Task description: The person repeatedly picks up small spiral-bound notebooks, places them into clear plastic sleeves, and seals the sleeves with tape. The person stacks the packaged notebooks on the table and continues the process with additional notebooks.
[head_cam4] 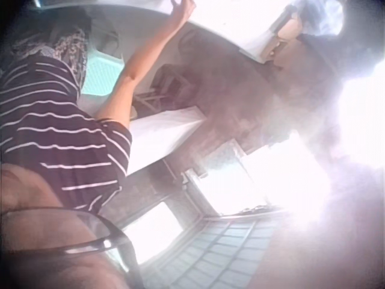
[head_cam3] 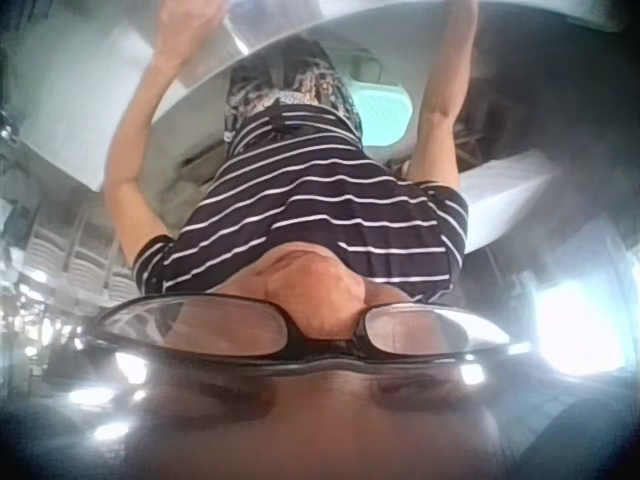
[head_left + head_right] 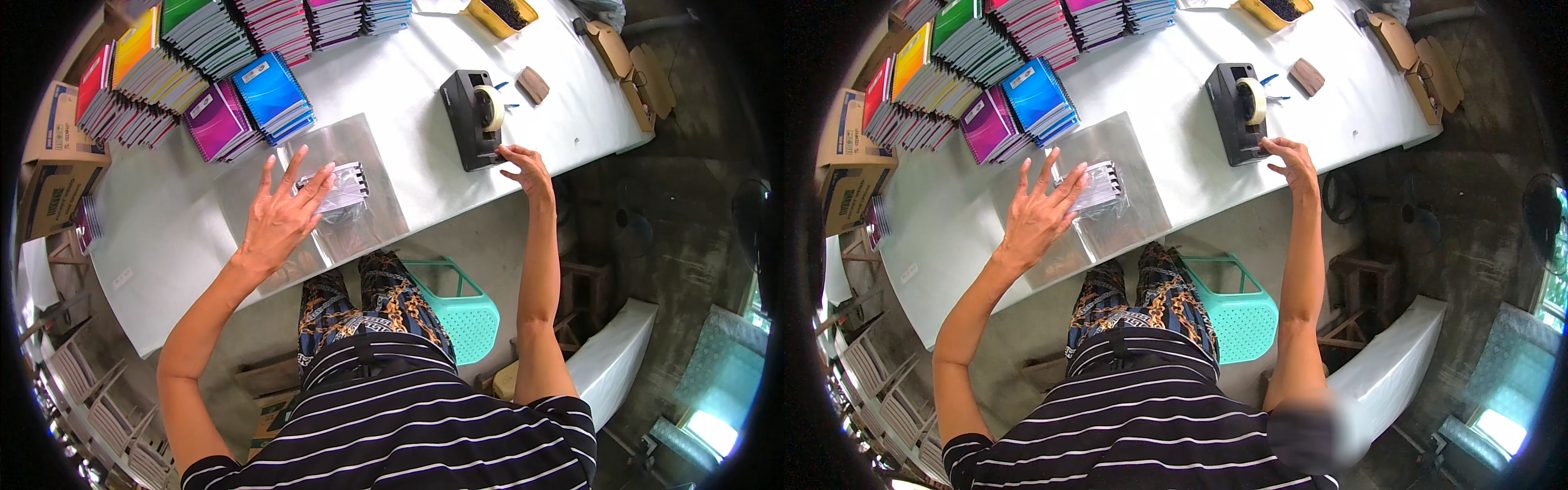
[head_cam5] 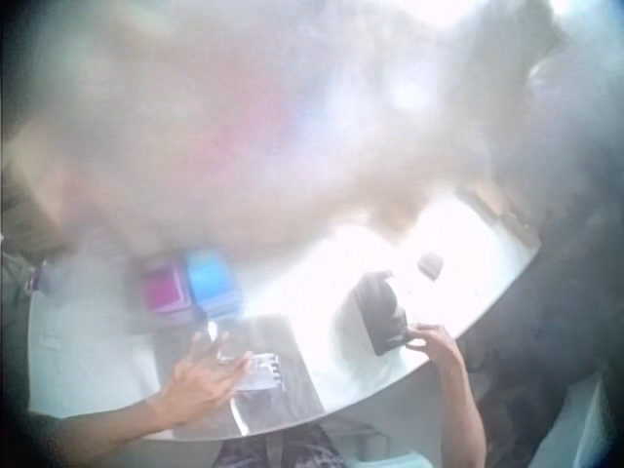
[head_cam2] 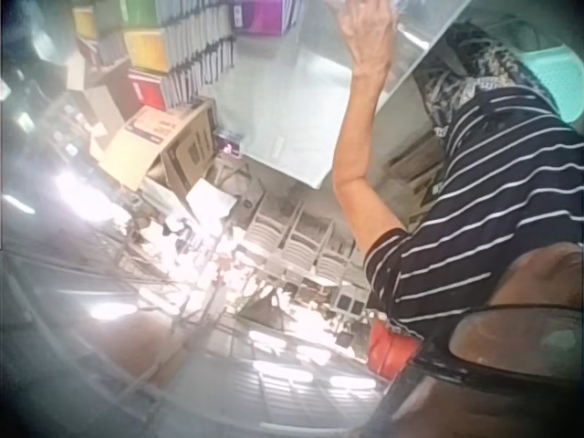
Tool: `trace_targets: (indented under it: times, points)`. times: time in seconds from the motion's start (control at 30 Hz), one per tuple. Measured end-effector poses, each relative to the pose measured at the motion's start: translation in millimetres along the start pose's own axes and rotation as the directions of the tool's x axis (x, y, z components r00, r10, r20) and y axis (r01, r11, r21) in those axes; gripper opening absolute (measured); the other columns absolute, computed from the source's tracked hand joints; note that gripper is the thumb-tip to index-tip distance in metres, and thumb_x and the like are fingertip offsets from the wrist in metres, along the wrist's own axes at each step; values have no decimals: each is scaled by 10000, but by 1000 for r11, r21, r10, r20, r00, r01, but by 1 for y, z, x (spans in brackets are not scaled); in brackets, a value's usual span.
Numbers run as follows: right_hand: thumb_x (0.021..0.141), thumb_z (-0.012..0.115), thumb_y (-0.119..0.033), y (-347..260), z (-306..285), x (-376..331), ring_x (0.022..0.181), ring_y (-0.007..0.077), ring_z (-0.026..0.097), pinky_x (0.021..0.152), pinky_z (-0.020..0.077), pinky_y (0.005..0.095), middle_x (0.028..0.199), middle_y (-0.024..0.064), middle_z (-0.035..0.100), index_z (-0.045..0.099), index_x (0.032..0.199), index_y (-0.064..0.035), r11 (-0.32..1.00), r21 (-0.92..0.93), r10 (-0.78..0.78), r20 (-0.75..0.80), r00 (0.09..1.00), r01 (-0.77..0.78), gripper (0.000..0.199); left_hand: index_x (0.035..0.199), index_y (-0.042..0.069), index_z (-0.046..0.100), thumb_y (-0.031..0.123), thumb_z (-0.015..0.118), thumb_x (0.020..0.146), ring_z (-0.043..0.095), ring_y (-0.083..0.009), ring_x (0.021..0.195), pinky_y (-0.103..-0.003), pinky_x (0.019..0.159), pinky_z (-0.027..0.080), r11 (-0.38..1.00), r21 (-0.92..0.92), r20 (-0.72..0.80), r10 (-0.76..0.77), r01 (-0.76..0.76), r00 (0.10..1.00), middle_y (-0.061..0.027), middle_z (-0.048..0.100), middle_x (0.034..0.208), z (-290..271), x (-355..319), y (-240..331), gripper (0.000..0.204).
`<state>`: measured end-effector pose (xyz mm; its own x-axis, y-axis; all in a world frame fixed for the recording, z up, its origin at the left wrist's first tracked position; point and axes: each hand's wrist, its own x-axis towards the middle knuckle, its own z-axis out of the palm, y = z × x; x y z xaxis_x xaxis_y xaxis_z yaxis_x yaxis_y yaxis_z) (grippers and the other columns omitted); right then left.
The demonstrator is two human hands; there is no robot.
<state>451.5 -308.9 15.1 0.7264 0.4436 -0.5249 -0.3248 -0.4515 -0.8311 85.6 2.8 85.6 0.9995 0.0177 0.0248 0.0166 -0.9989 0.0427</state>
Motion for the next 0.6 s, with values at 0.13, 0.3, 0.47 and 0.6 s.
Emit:
trace_targets:
  times: [0.13,0.3,0.47,0.6]
  points:
    - [864,697,-224,29,13,-14,1239,293,465,1027,366,569,1338,187,490,683,959,21,851,474,-242,-29,970,227,263,1413,194,468,244,746,752,154,-286,1467,-569,1176,108,1000,0,16,-20,20,1000,96,358,1516,1,-4,0,719]
    - [775,760,-155,81,9,-25,1307,314,410,1006,348,629,1373,160,485,724,816,-35,933,-27,-355,-235,905,359,132,1405,179,476,247,747,752,168,-288,1463,-570,1175,106,1000,12,-18,5,-4,1000,90,362,1513,0,-1,1,711]
    - [773,738,-275,40,27,-63,892,262,574,758,456,385,935,101,638,752,801,-84,586,-798,-415,-444,794,-140,193,1396,170,486,254,740,761,183,-283,1460,-561,1178,110,1000,16,-35,-17,18,999,87,365,1511,1,-1,3,689]
    - [838,723,-305,-44,163,-138,562,80,403,527,324,248,627,-42,502,726,831,-19,996,-2,-90,54,994,90,286,1400,175,481,255,734,769,185,-276,1460,-558,1178,118,1000,-6,-30,-31,31,999,87,369,1509,5,-8,2,685]
